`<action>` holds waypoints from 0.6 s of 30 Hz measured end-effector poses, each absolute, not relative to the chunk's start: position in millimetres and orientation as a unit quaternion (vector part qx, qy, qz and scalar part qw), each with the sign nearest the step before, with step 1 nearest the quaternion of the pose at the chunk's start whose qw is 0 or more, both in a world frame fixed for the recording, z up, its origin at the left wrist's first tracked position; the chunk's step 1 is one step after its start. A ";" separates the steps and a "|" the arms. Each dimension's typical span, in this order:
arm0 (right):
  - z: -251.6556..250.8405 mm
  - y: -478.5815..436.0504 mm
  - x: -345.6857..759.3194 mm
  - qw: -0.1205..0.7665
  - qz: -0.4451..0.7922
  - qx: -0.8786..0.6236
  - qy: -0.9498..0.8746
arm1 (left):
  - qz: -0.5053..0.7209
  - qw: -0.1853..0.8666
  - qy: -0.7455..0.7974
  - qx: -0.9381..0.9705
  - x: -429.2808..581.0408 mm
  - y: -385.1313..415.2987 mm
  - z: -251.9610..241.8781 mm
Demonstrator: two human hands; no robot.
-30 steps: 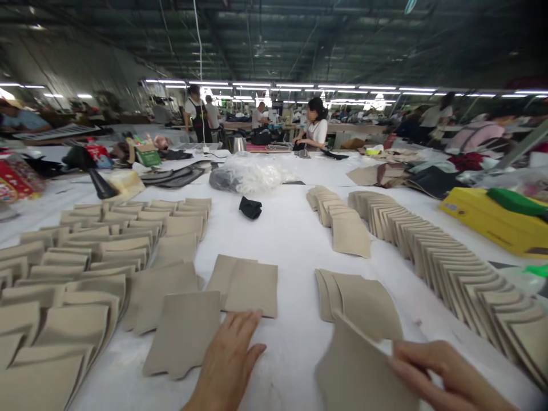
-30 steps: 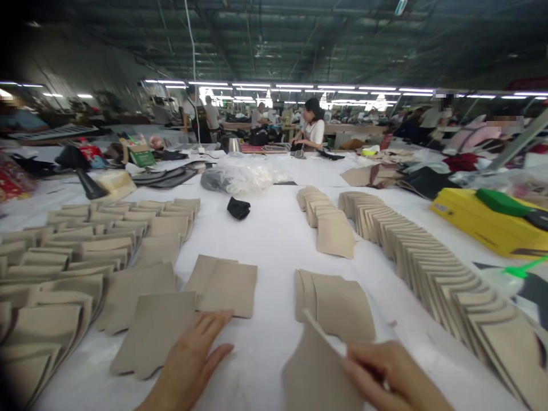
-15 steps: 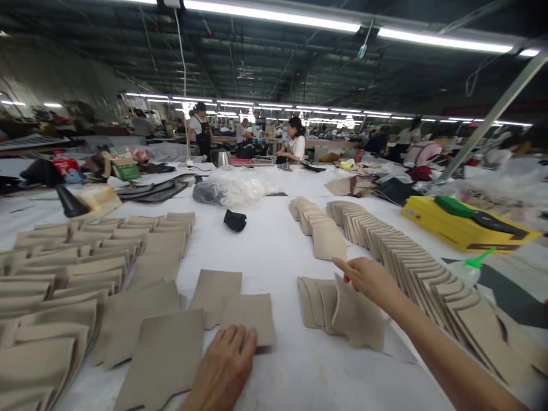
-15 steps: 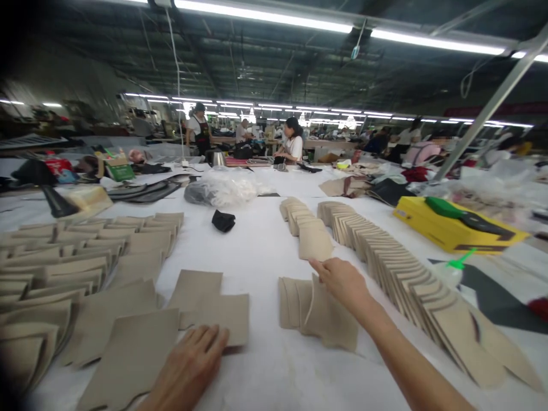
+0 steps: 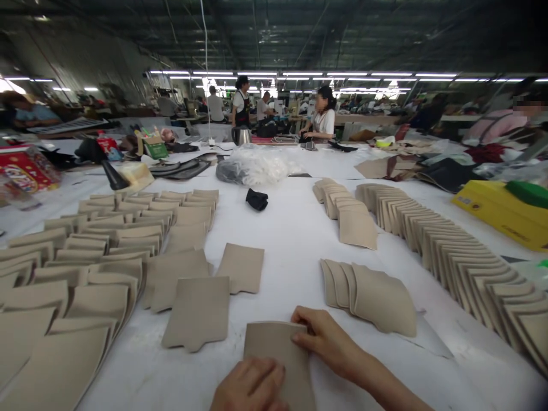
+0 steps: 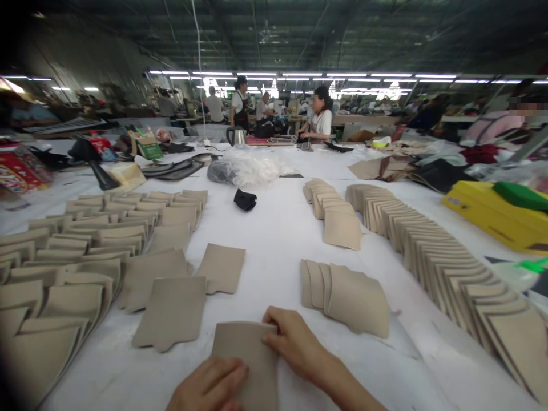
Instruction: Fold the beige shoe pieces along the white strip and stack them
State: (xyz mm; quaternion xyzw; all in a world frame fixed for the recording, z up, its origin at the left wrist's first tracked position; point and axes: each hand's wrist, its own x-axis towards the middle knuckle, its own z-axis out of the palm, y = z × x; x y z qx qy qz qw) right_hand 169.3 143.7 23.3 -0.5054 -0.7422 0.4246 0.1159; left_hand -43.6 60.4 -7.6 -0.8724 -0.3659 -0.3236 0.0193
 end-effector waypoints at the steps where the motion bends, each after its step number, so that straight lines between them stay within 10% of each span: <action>1: 25.4 140.4 169.0 0.117 0.432 -0.494 -0.746 | -0.331 -0.018 -0.402 -0.854 -46.1 65.5 2.0; 9: 41.3 119.1 164.2 0.106 0.453 -0.444 -0.766 | -0.158 -0.460 -0.571 -0.661 -47.7 111.5 52.3; 18: 42.2 111.7 162.1 0.082 0.379 -0.425 -0.818 | -0.135 -0.612 -0.522 -0.579 -55.9 116.3 39.9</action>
